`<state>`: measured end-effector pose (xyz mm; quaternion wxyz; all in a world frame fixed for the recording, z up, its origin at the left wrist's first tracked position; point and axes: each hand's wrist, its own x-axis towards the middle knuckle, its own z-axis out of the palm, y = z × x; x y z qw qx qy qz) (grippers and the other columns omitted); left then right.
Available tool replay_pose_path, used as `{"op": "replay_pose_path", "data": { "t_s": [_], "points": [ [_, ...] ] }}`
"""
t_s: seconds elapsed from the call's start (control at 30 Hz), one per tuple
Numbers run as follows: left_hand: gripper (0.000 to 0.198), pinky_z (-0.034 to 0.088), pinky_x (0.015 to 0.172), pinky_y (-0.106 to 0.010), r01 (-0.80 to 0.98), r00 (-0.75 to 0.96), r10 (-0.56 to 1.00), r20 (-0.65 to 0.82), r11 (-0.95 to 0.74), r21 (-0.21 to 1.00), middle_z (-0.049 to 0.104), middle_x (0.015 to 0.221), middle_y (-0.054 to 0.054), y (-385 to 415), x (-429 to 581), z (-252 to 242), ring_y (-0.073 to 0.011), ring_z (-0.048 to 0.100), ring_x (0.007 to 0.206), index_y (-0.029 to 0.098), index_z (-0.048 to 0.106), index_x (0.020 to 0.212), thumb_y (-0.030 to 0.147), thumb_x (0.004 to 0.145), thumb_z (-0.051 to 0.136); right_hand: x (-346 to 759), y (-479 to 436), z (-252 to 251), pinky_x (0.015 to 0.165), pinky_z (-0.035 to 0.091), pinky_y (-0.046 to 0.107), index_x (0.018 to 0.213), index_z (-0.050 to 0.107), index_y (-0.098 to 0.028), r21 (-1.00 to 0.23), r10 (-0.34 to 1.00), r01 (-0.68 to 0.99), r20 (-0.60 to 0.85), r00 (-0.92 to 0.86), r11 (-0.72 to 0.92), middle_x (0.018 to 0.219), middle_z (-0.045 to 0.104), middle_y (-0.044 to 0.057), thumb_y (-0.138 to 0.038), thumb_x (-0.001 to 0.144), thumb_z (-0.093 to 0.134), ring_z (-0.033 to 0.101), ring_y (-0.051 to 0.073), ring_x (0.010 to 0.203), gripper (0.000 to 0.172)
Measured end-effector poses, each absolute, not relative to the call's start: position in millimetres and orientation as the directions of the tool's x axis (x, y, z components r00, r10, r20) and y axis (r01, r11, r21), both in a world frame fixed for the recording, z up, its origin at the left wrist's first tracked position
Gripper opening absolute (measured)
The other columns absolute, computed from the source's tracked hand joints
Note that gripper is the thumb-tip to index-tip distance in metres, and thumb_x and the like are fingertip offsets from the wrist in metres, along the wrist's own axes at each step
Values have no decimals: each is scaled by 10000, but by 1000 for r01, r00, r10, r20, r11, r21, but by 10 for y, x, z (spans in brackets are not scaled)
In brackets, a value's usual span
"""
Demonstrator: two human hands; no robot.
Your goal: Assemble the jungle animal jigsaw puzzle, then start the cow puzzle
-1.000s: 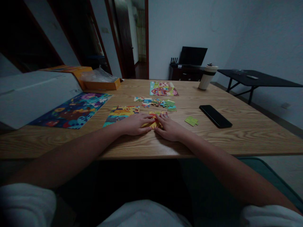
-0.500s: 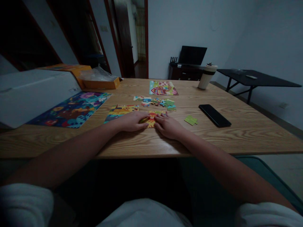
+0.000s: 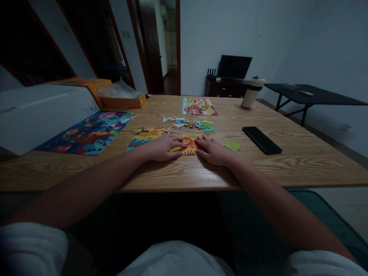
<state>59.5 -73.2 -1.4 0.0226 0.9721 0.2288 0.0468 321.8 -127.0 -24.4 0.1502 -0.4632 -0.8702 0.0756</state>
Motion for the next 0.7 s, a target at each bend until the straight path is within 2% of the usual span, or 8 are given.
{"op": "replay_pose_path", "data": {
  "t_s": [0.3,0.57,0.7],
  "points": [
    [430,299,1110,-416,435,896,437,75,-900,35,543,1433,-91,-735,596,-13,-260,472,1310,259,608,1336,450,984,455,3252,-1203,-245,1169,286,570,1484,464,-224,-278,841,794,150,-521,541,1519,449,115,-413,984,429,328,314,1447,536],
    [405,329,1087,-427,421,901,426,81,-904,73,568,1409,-95,-753,615,16,-270,490,1290,245,615,1326,402,982,468,3168,-1235,-172,1157,320,528,1369,590,-239,-239,758,722,279,-590,649,1446,543,102,-339,981,462,426,291,1392,421],
    [388,326,1095,-413,380,917,386,100,-922,80,575,1409,-84,-745,623,6,-266,481,1306,228,628,1300,382,972,489,3126,-1293,-153,1143,350,497,1328,627,-263,-236,736,698,259,-625,676,1370,617,69,-342,981,471,497,276,1336,388]
  ]
}}
